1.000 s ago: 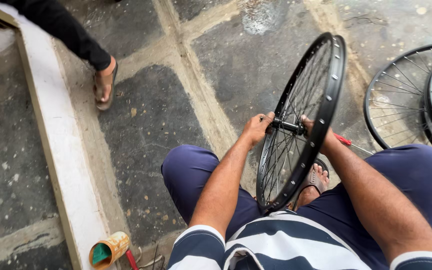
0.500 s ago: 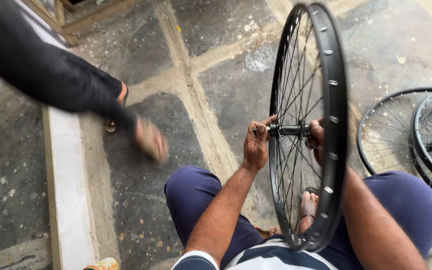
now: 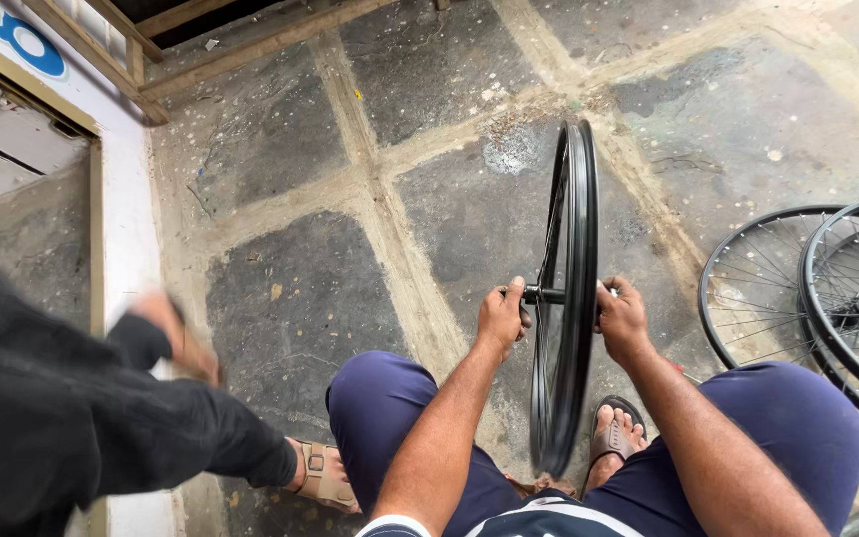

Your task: The person sits on the floor and uses a small metal tool to tighten or adjust the spokes on a bicycle wheel. They rotate the wheel to access different sections and continue the adjustment process.

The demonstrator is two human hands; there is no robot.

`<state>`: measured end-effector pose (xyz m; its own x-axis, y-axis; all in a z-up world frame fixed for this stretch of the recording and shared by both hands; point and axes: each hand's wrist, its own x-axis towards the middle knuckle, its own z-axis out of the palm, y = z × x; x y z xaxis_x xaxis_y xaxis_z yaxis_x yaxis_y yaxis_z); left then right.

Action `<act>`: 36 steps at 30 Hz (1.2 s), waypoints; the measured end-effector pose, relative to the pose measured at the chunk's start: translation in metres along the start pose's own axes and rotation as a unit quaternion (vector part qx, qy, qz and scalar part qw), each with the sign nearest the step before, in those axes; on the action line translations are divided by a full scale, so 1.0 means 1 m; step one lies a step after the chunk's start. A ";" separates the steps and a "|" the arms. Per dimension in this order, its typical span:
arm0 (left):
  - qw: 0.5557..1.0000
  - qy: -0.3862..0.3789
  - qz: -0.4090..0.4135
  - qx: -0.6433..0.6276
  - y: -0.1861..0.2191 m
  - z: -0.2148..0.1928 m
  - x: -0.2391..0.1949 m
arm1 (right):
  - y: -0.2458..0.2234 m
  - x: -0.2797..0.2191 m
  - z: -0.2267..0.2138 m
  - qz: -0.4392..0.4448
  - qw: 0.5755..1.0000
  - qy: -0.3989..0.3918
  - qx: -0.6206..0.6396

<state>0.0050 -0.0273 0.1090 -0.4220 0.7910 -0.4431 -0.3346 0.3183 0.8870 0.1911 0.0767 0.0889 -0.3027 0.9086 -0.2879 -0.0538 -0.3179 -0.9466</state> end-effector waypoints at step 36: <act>1.000 -0.003 0.005 0.015 -0.024 -0.002 0.016 | 0.030 0.018 -0.014 0.016 0.999 -0.006 0.040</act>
<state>0.0040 -0.0232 0.0804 -0.4207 0.7967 -0.4340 -0.3056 0.3259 0.8946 0.1974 0.0876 0.0529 -0.3172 0.8941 -0.3161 -0.1192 -0.3683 -0.9220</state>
